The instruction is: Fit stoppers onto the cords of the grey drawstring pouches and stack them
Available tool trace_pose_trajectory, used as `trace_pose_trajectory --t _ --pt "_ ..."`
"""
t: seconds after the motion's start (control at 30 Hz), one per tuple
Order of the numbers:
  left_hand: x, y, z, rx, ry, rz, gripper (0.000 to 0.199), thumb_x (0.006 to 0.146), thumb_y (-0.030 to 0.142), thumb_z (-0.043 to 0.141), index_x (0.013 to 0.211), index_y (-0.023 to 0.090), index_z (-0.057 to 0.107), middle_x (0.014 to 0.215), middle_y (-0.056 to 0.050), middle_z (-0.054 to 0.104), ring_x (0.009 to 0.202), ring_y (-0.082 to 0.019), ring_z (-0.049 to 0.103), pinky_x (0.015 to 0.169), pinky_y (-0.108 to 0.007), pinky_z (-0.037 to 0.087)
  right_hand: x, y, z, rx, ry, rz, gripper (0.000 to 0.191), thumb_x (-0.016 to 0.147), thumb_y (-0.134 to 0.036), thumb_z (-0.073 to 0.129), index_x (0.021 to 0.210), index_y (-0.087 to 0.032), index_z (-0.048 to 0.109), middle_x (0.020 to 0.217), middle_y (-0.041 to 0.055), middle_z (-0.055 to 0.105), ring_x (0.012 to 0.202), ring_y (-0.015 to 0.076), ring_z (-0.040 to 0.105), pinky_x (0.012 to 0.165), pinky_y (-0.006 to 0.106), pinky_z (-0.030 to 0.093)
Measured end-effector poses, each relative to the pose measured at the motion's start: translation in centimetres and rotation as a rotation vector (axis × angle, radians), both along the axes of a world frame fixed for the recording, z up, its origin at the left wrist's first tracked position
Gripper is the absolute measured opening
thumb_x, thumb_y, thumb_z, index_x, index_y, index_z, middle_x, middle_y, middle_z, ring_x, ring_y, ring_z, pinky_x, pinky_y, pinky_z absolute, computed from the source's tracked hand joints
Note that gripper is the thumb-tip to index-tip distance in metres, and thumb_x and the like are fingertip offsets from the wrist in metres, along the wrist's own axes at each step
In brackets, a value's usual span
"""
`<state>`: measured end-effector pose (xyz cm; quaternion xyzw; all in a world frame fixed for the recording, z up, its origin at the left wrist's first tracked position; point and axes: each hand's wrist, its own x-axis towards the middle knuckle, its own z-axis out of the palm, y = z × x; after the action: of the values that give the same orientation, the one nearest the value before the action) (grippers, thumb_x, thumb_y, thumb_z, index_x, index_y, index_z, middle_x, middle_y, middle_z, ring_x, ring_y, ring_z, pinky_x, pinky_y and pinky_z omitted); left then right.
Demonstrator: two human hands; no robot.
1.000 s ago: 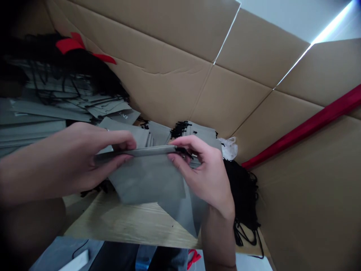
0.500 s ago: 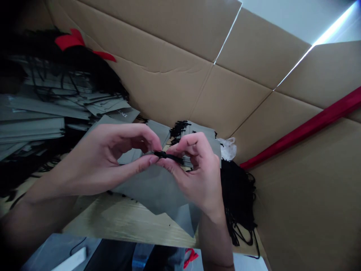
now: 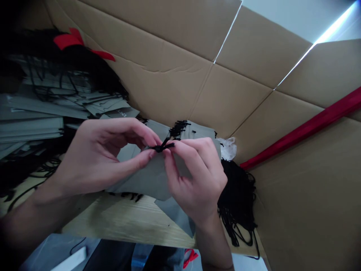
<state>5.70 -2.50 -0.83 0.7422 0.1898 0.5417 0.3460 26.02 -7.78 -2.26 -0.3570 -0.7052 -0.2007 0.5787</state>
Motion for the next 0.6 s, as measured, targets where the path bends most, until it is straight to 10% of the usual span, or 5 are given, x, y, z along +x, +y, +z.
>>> trace_pose_trajectory --t 0.6 --pt "-0.21 -0.59 -0.37 0.24 0.114 0.165 0.006 0.107 0.028 0.078 0.101 0.03 0.078 0.102 0.004 0.091 0.087 -0.018 0.084 0.071 -0.035 0.063 -0.01 -1.04 -0.09 -0.164 0.036 0.082 0.04 0.103 -0.006 0.084 0.124 -0.04 0.086 0.106 0.0016 0.093 0.093 0.03 0.09 0.09 0.053 0.079"
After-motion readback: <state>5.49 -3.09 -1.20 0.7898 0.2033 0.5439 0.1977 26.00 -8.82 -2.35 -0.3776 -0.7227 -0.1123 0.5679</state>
